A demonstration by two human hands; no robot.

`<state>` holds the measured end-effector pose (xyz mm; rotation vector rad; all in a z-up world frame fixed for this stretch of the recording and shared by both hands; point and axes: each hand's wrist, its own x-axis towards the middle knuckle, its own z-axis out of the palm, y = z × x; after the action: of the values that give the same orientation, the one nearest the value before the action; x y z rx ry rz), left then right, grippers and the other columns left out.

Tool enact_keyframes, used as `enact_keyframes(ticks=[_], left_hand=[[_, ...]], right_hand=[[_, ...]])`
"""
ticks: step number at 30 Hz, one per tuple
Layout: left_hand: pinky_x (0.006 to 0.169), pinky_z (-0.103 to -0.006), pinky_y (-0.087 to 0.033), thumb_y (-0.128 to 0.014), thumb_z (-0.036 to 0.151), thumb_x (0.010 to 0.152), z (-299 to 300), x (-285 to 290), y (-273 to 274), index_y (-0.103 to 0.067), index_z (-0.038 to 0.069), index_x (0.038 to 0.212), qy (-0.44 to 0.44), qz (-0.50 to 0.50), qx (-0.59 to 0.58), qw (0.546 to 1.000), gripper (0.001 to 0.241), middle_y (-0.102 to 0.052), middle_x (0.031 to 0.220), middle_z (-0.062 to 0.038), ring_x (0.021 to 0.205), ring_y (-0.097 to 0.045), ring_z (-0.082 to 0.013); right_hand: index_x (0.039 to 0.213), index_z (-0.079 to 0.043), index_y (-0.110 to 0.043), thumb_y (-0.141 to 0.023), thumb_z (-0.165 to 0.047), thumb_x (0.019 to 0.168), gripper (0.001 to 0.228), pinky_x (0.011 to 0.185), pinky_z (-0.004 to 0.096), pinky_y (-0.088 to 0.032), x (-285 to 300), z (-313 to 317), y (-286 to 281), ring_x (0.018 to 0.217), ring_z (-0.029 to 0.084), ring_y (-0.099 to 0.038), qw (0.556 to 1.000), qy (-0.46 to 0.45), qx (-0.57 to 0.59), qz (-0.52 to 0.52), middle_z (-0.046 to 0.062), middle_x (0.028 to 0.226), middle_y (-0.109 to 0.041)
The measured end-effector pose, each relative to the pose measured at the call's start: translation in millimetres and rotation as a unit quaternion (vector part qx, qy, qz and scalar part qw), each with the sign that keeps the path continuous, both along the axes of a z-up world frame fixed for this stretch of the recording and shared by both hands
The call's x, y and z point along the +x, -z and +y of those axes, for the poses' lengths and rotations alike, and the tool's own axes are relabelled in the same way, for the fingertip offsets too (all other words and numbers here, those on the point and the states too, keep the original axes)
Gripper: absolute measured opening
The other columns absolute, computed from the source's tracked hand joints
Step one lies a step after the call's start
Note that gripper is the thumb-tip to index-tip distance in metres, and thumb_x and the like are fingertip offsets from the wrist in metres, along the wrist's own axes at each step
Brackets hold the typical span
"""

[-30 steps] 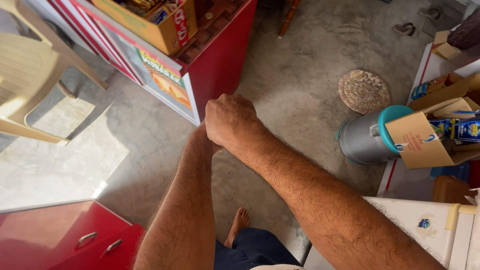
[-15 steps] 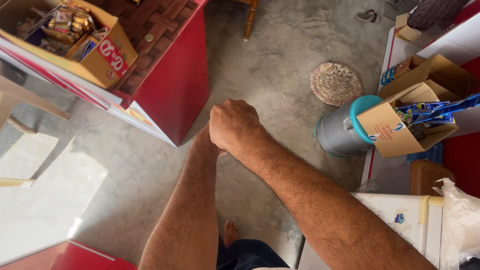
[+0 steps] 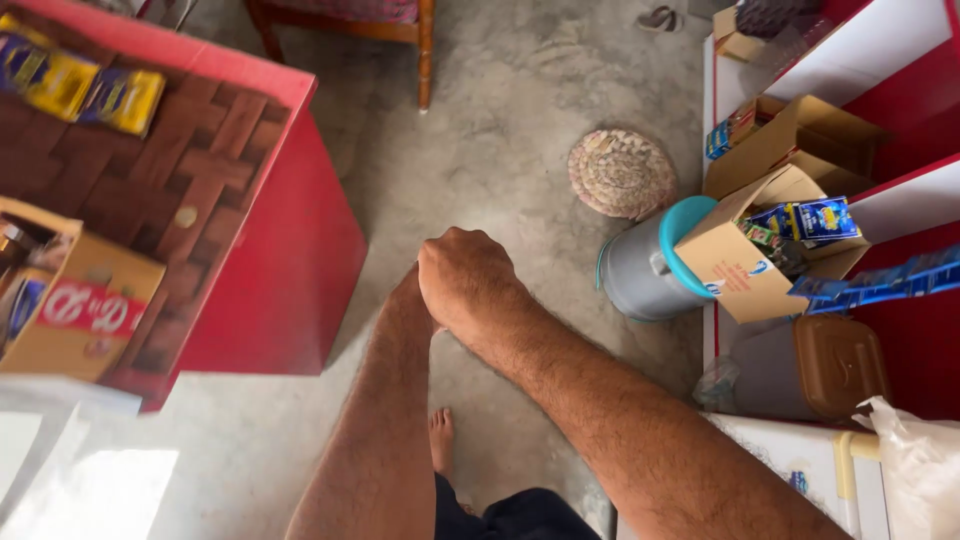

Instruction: Sweep the floor in a grocery store using a handheld broom.

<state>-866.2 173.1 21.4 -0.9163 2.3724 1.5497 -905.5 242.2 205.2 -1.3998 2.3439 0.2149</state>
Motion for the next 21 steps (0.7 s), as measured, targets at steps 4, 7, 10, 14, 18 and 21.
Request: enact_keyframes(ticks=[4, 7, 10, 14, 18, 21], left_hand=[[0.075, -0.04, -0.057, -0.074, 0.025, 0.088, -21, -44, -6, -0.073, 0.009, 0.097, 0.007, 0.011, 0.018, 1.0, 0.018, -0.075, 0.1, -0.01, 0.088, -0.067, -0.0212], [0.071, -0.0417, -0.058, -0.071, 0.026, 0.091, -40, -84, -21, -0.072, 0.008, 0.096, -0.052, -0.026, 0.087, 0.994, 0.018, -0.075, 0.093, -0.01, 0.082, -0.066, -0.0221], [0.07, -0.0419, -0.058, -0.071, 0.024, 0.091, -57, -125, -7, -0.072, 0.006, 0.096, -0.044, -0.028, 0.064, 0.997, 0.019, -0.076, 0.09, -0.01, 0.08, -0.066, -0.0218], [0.072, -0.0392, -0.059, -0.069, 0.019, 0.093, -82, -183, 111, -0.074, 0.007, 0.096, 0.011, 0.039, -0.067, 0.997, 0.014, -0.077, 0.094, -0.009, 0.084, -0.069, -0.0186], [0.074, -0.0377, -0.061, -0.065, 0.017, 0.097, -111, -262, 143, -0.074, 0.008, 0.1, 0.002, 0.045, -0.062, 0.997, 0.013, -0.077, 0.098, -0.009, 0.089, -0.07, -0.0212], [0.075, -0.037, -0.061, -0.063, 0.017, 0.098, -105, -306, 175, -0.075, 0.009, 0.098, 0.008, 0.047, -0.065, 0.997, 0.014, -0.078, 0.098, -0.007, 0.092, -0.071, -0.0212]], right_hand=[[0.098, 0.001, -0.073, -0.066, -0.009, 0.091, 0.014, 0.076, 0.044, -0.065, -37, -15, -6, 0.092, 0.034, -0.076, 0.999, 0.03, -0.003, -0.021, 0.021, 0.097, -0.075], [0.101, 0.0, -0.072, -0.069, -0.009, 0.088, 0.016, 0.075, 0.044, -0.065, -71, -30, -7, 0.092, 0.032, -0.076, 0.999, 0.045, -0.018, -0.01, 0.019, 0.098, -0.075], [0.104, 0.003, -0.071, -0.066, -0.011, 0.094, 0.018, 0.073, 0.042, -0.067, -108, -46, -2, 0.091, 0.031, -0.078, 0.998, 0.057, 0.02, -0.024, 0.02, 0.099, -0.075], [0.103, 0.001, -0.073, -0.065, -0.013, 0.094, 0.018, 0.075, 0.044, -0.065, -161, -60, 19, 0.092, 0.033, -0.077, 0.998, 0.052, 0.005, -0.043, 0.019, 0.1, -0.075], [0.103, 0.002, -0.073, -0.064, -0.011, 0.092, 0.019, 0.078, 0.045, -0.063, -224, -70, 26, 0.091, 0.035, -0.076, 0.998, 0.001, -0.062, -0.009, 0.023, 0.101, -0.074], [0.1, 0.0, -0.075, -0.059, -0.009, 0.097, 0.019, 0.081, 0.045, -0.063, -266, -79, 11, 0.095, 0.034, -0.075, 0.997, 0.048, -0.047, -0.036, 0.02, 0.104, -0.076]])
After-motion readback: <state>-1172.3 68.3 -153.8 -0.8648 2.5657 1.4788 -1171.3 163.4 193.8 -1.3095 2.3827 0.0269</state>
